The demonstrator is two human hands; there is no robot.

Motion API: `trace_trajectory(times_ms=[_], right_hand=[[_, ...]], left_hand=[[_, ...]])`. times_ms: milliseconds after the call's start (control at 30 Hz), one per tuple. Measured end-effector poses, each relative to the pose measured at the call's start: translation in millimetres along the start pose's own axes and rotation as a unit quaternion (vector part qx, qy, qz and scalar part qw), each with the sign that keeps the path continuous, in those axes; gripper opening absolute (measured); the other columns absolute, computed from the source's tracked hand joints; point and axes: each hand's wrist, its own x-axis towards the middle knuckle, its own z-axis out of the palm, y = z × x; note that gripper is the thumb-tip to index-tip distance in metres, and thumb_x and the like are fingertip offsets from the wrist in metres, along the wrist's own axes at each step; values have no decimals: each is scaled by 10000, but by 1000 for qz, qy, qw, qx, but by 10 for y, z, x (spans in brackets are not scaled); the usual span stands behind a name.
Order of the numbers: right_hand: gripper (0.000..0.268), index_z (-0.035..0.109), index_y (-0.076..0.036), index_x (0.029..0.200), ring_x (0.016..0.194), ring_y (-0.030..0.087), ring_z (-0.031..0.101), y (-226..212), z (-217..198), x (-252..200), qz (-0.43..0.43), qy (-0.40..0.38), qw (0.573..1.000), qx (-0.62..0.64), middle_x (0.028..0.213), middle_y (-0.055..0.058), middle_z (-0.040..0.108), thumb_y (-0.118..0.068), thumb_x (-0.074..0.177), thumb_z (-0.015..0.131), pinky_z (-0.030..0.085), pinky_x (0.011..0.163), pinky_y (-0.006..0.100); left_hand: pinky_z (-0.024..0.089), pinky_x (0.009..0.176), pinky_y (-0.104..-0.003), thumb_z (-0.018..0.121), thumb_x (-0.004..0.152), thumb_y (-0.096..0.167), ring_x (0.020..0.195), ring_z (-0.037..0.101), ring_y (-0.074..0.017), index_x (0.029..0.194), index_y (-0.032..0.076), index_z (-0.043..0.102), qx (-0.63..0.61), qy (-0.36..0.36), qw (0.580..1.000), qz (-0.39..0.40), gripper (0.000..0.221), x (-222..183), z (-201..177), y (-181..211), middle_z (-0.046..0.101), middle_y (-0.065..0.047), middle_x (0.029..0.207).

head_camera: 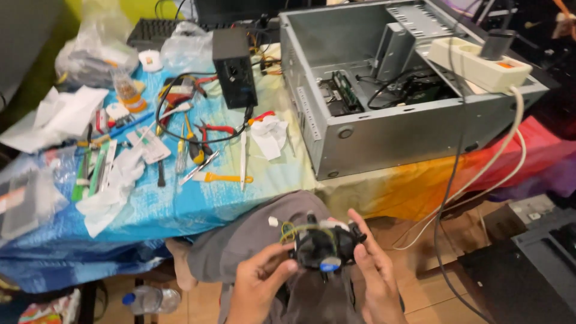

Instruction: Inspecting a CPU fan assembly and then placing it onto a motherboard inside a computer case.

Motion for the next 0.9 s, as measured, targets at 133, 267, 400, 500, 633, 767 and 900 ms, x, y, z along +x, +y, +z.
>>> trace_trajectory(times_ms=[133,267,400,500,633,767,900], right_hand=[[949,338,-109,1620,1433,193,481,18,22,202,-88,-93,988,-90,1560,91,525,-514,799,586,324,1170,356],[984,215,-33,1641,1279,211,559,-42,264,442,-162,-189,968,-42,1451,149,561,-212,810,712,399,1112,345],[949,262,-1,1621,1246,215,585,-159,573,610,-173,-194,962,-81,1413,155,595,-141,795,708,440,1092,347],[934,297,-10,1615,1233,192,585,-183,812,747,-169,-189,963,-96,1397,141,608,-148,785,700,432,1089,315],[892,286,-4,1617,1263,213,572,-213,1160,914,-163,-220,959,-69,1447,149,570,-81,811,660,435,1096,332],[829,378,-40,1585,1069,192,639,-158,1506,1155,-131,-242,961,-28,1285,127,651,-82,816,686,543,877,338],[801,482,-99,1549,838,189,638,-35,1820,1330,-81,-196,977,-2,1082,73,685,-142,788,729,506,588,320]], left_hand=[[549,567,-275,767,823,323,719,821,-160,1217,97,842,46,-1,996,73,460,98,-45,246,903,-121,872],[674,730,-293,841,767,261,799,849,-173,1084,40,842,-2,-6,983,186,386,221,-161,469,886,-128,907],[646,605,-244,871,762,194,652,789,-133,1025,36,811,6,-7,965,264,312,384,-359,617,849,-110,773],[544,829,-242,833,787,349,673,716,-33,975,61,815,70,20,945,319,344,449,-533,793,775,-46,568],[555,833,-267,864,769,298,618,732,-72,948,98,798,45,32,938,341,277,659,-741,900,759,-25,584],[512,691,-252,742,907,291,539,646,-90,846,86,771,-11,41,900,434,216,1028,-953,957,694,-48,547],[464,465,-254,605,1023,340,465,571,-133,850,1,754,-121,75,898,417,409,1613,-1143,724,604,-77,521]])
